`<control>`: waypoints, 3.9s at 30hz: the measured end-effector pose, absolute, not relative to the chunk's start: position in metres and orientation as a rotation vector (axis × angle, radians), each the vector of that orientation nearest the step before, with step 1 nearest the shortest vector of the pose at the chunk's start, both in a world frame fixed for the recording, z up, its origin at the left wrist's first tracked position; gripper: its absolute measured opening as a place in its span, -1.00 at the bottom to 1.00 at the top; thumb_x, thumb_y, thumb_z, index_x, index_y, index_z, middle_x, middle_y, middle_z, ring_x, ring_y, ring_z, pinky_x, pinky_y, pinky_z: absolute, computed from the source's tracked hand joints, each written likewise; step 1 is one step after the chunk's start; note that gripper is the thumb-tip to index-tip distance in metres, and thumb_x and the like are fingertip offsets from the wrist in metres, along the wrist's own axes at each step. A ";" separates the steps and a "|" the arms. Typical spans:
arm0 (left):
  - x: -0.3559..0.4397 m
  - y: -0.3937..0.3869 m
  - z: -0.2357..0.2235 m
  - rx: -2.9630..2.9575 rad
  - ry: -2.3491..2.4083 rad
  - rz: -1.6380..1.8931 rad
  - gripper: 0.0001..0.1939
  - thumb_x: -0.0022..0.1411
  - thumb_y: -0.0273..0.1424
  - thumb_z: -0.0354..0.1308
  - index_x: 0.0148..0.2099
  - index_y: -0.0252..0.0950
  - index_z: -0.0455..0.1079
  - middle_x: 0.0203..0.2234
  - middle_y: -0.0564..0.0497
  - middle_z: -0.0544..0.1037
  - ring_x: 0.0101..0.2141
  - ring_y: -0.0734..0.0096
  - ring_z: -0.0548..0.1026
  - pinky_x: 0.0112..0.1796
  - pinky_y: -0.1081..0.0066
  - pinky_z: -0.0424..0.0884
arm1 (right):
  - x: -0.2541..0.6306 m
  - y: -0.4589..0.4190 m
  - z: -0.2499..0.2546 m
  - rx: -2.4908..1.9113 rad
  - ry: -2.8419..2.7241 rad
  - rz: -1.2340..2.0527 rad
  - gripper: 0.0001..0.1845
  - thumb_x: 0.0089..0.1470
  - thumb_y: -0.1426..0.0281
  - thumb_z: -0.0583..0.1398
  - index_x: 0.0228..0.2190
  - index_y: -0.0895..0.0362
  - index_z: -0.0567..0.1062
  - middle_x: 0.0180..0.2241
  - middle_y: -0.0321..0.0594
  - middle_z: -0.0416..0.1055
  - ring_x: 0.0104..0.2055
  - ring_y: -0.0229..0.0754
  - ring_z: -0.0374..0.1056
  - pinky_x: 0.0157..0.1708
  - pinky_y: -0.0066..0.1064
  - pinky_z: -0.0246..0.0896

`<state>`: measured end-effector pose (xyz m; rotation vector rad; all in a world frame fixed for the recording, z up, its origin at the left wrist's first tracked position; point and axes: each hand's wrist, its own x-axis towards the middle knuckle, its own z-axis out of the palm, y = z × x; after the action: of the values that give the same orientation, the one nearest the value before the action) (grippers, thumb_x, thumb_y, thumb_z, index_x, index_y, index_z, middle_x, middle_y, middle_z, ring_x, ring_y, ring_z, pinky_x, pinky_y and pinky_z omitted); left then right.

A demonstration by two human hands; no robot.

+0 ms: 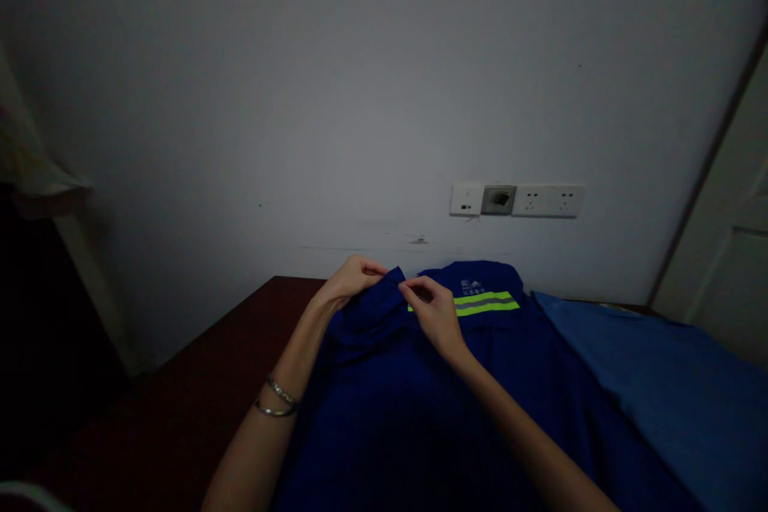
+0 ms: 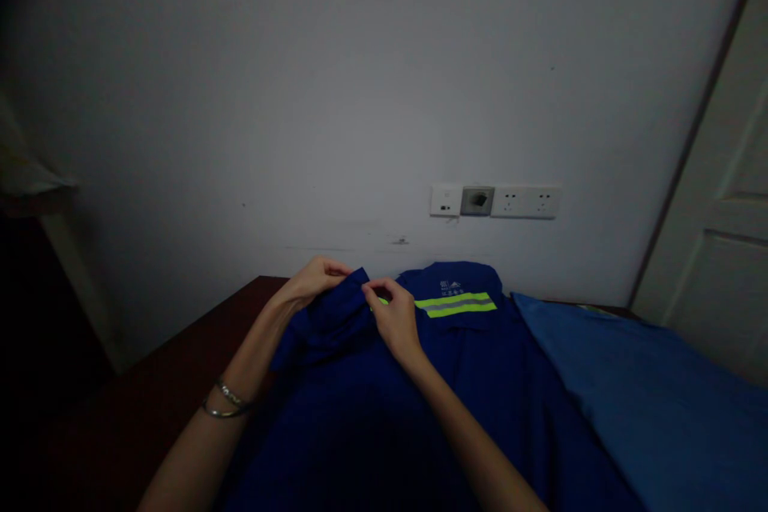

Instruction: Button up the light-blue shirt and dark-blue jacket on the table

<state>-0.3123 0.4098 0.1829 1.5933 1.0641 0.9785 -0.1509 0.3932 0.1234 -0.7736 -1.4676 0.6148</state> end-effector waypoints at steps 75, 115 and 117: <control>-0.293 0.392 0.182 2.954 0.920 0.995 -0.82 0.22 -0.46 0.00 -0.23 -0.35 0.43 -0.37 -0.05 0.50 -0.34 0.45 0.43 -0.27 0.46 0.31 | -0.109 0.403 0.148 -0.753 -1.326 1.630 -0.78 -0.24 0.37 0.34 -0.46 0.22 0.53 -0.47 -0.22 0.47 -0.38 -0.28 0.39 -0.31 -0.41 0.37; -0.301 0.404 0.180 2.170 0.876 1.041 -0.82 0.05 -0.40 0.12 -0.32 -0.41 0.44 -0.49 0.02 0.48 -0.44 0.51 0.39 -0.37 0.50 0.30 | -0.118 0.395 0.147 -0.662 -1.690 0.394 -0.85 0.01 0.33 0.17 -0.34 0.09 0.49 -0.36 -0.21 0.47 -0.30 -0.20 0.37 -0.26 -0.39 0.26; -0.301 0.406 0.179 2.146 0.873 1.027 -0.82 0.05 -0.39 0.13 -0.32 -0.41 0.44 -0.50 0.02 0.48 -0.45 0.51 0.39 -0.37 0.50 0.29 | -0.114 0.392 0.148 -0.652 -1.855 0.105 -0.82 0.09 0.37 0.10 -0.31 0.08 0.50 -0.30 -0.17 0.45 -0.25 -0.20 0.36 -0.22 -0.38 0.25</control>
<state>-0.3012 0.4056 0.1794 2.1458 0.8732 1.0275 -0.1138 0.3919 0.1476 -0.6515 -1.8552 0.1052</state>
